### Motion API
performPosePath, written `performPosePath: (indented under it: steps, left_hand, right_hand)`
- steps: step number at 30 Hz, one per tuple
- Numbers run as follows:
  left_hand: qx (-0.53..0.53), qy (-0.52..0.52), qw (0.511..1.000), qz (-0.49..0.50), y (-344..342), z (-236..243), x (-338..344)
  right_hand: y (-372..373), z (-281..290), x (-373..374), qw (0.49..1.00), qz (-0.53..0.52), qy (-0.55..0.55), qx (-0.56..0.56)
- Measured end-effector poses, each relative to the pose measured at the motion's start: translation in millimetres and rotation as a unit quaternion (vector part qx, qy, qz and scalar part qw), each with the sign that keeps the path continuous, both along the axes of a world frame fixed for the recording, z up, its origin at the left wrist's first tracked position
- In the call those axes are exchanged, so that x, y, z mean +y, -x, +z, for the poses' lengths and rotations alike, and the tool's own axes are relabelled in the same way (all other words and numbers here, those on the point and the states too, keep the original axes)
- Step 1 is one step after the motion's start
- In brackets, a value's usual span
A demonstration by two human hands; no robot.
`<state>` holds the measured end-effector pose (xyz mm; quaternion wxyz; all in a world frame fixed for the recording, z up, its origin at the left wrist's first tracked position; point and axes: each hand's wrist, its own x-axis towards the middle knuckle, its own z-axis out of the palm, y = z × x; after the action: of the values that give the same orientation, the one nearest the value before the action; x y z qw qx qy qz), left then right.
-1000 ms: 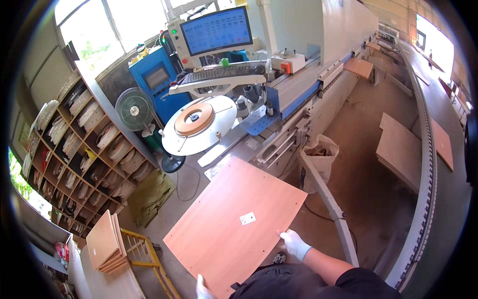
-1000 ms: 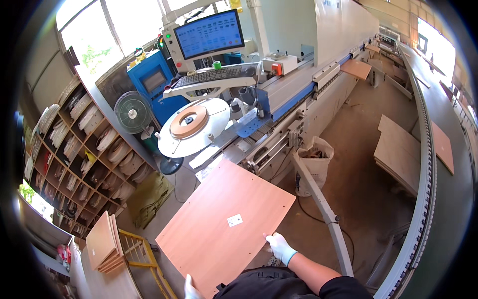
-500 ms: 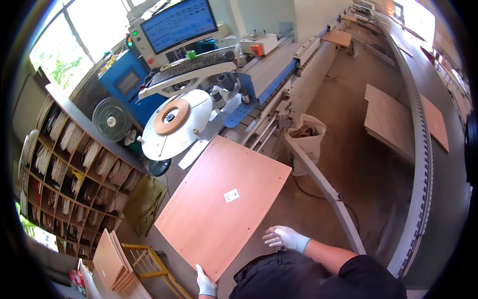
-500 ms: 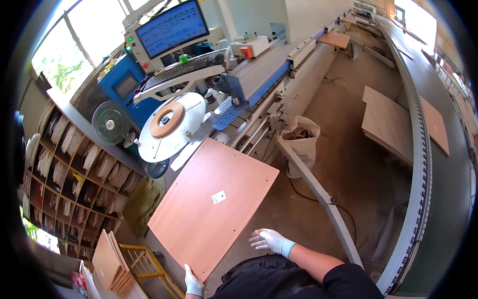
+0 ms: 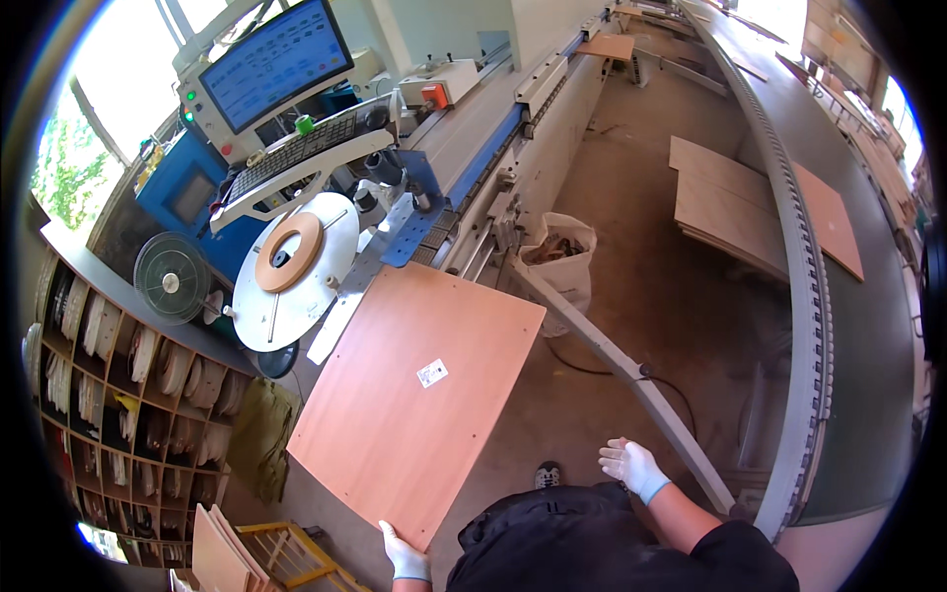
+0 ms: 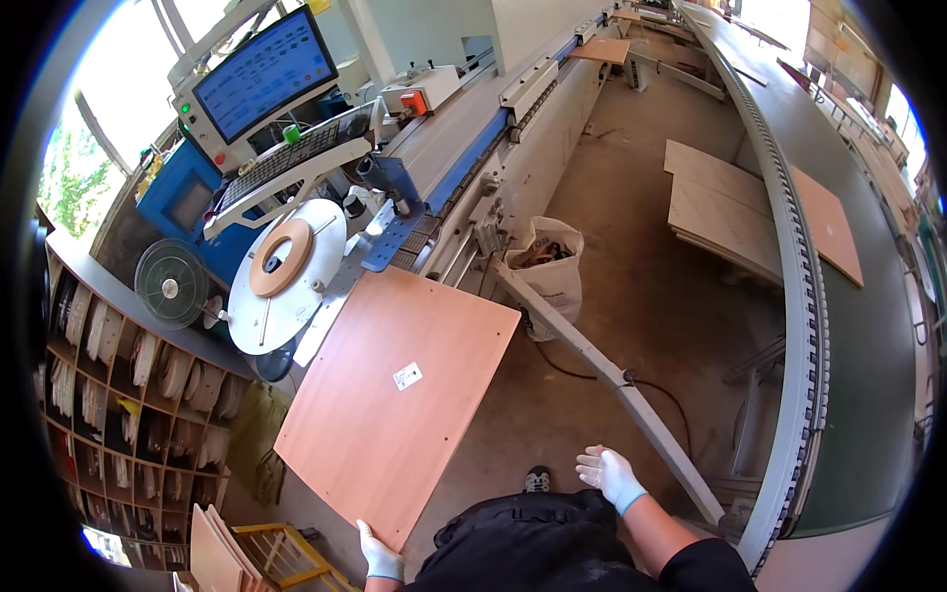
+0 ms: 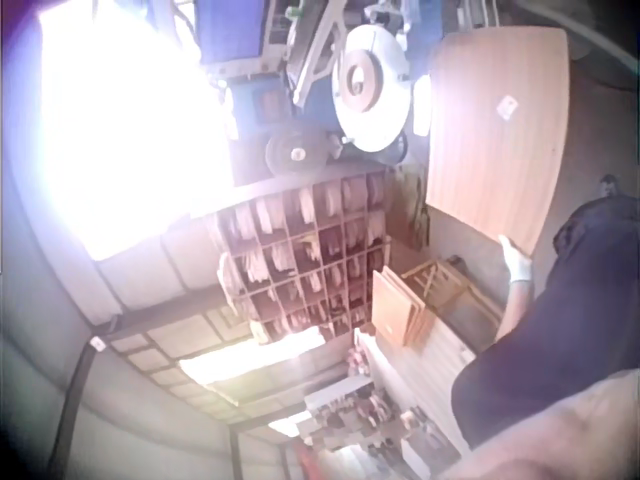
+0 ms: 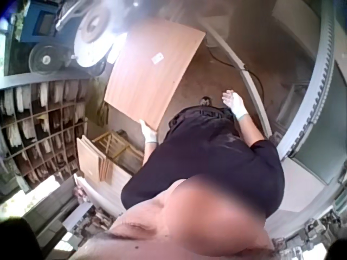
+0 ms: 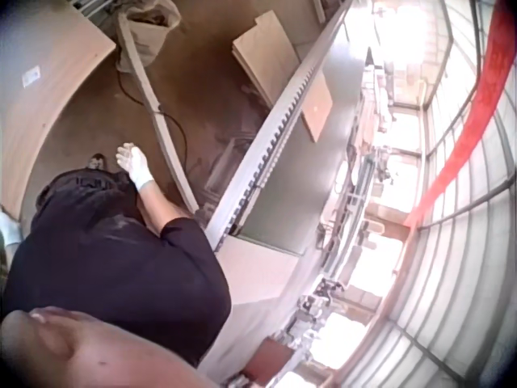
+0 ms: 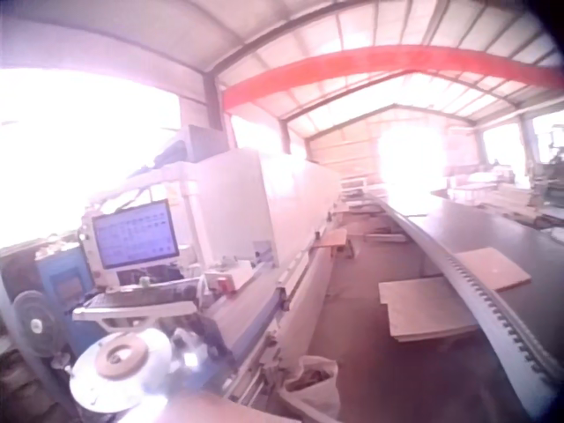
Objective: The person picks up wooden panels one by one from a conveyor belt, turns them over, and feeds them into an edge-banding machine by hand.
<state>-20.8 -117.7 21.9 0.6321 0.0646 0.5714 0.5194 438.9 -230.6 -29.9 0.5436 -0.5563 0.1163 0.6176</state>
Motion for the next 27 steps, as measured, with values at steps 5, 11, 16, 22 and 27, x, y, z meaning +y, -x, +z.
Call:
performPosePath:
  steps: [5,11,16,22,27]
  left_hand:
    - [-0.032,0.027,0.999,-0.012,-22.0,15.3,16.2]
    - [-0.053,0.096,0.994,-0.008,-44.4,6.1,23.7]
    - [-0.019,0.131,0.989,-0.060,-66.5,21.5,46.8]
    - [-0.046,0.088,0.988,-0.122,-119.1,14.2,82.4]
    - [-0.109,0.043,0.976,-0.183,-152.9,19.1,109.4]
  right_hand:
    - [59.6,35.5,92.7,0.929,0.287,-0.223,-0.073]
    - [99.8,101.5,180.4,0.909,0.317,-0.262,-0.067]
    - [88.0,99.1,208.4,0.943,0.273,-0.183,-0.057]
    - [48.8,96.2,238.4,0.963,0.203,-0.166,-0.068]
    - [20.9,103.0,231.4,0.956,0.193,-0.201,-0.087]
